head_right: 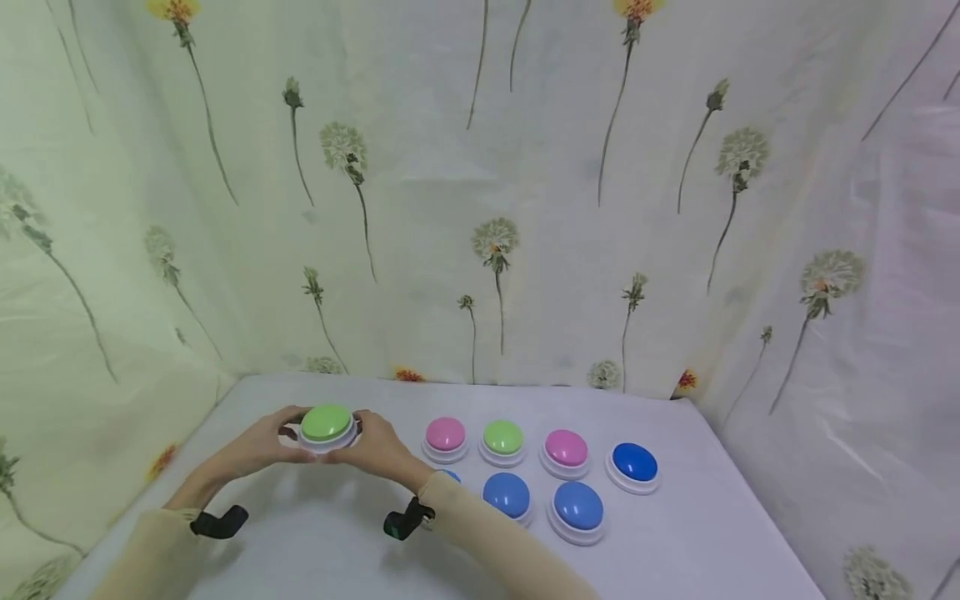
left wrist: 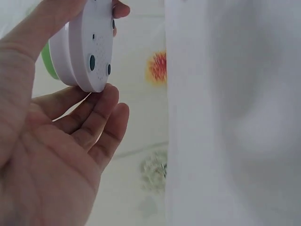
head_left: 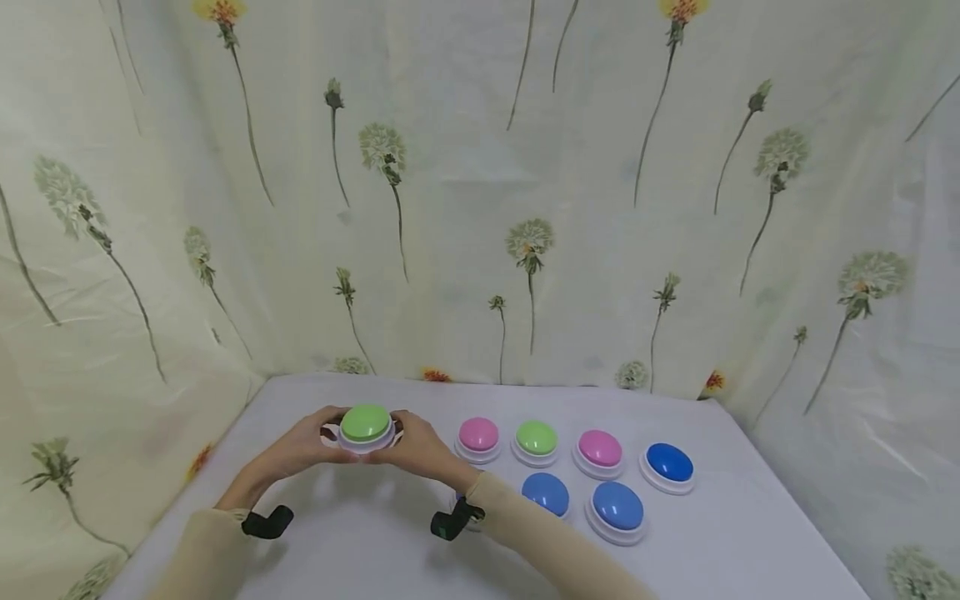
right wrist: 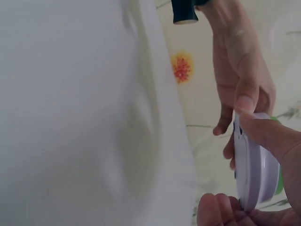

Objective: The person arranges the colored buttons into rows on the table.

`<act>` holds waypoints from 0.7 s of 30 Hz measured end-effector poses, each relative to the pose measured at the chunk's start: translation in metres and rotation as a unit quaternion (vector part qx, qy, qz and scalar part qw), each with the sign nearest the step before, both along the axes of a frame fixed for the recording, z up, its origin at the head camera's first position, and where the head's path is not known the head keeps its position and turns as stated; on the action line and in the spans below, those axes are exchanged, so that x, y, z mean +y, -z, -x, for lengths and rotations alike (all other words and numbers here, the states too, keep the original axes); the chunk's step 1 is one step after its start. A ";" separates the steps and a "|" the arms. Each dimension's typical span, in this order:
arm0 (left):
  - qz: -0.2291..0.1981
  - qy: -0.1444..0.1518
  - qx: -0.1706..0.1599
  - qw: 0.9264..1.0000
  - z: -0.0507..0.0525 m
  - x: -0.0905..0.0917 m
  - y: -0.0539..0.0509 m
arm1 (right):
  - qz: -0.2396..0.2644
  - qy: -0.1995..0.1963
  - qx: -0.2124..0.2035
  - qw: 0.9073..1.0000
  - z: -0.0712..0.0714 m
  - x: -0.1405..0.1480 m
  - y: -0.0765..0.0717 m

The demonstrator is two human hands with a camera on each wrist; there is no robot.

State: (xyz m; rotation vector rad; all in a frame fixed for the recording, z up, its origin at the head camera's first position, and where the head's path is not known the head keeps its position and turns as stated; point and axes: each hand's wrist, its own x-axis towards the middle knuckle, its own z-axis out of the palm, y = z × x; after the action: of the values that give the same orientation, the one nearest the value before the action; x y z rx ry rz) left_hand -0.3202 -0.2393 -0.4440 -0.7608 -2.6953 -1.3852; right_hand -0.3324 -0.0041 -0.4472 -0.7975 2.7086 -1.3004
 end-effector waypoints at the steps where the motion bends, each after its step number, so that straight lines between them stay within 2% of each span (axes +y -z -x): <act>1: 0.000 0.001 0.004 1.000 -0.002 0.005 -0.001 | -0.002 0.001 0.004 1.000 -0.004 0.006 -0.003; 5: 0.010 0.017 0.018 1.000 -0.014 0.031 -0.010 | -0.003 -0.003 0.011 1.000 -0.021 0.035 -0.012; 11: 0.022 0.088 0.044 0.995 -0.034 0.071 -0.022 | -0.011 -0.002 0.025 1.000 -0.048 0.081 -0.021; 16: 0.030 0.134 0.042 0.990 -0.047 0.100 -0.022 | -0.024 0.002 0.042 0.999 -0.074 0.118 -0.018; 21: 0.029 0.154 0.046 0.987 -0.064 0.130 -0.019 | -0.040 0.018 0.045 0.998 -0.103 0.153 -0.016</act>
State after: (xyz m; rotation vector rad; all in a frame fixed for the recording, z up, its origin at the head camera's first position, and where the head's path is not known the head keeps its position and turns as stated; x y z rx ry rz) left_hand -0.2562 -0.1094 -0.4247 -1.2582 -2.6413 -1.2858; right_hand -0.2294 0.1486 -0.4316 -0.8218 2.8386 -1.1813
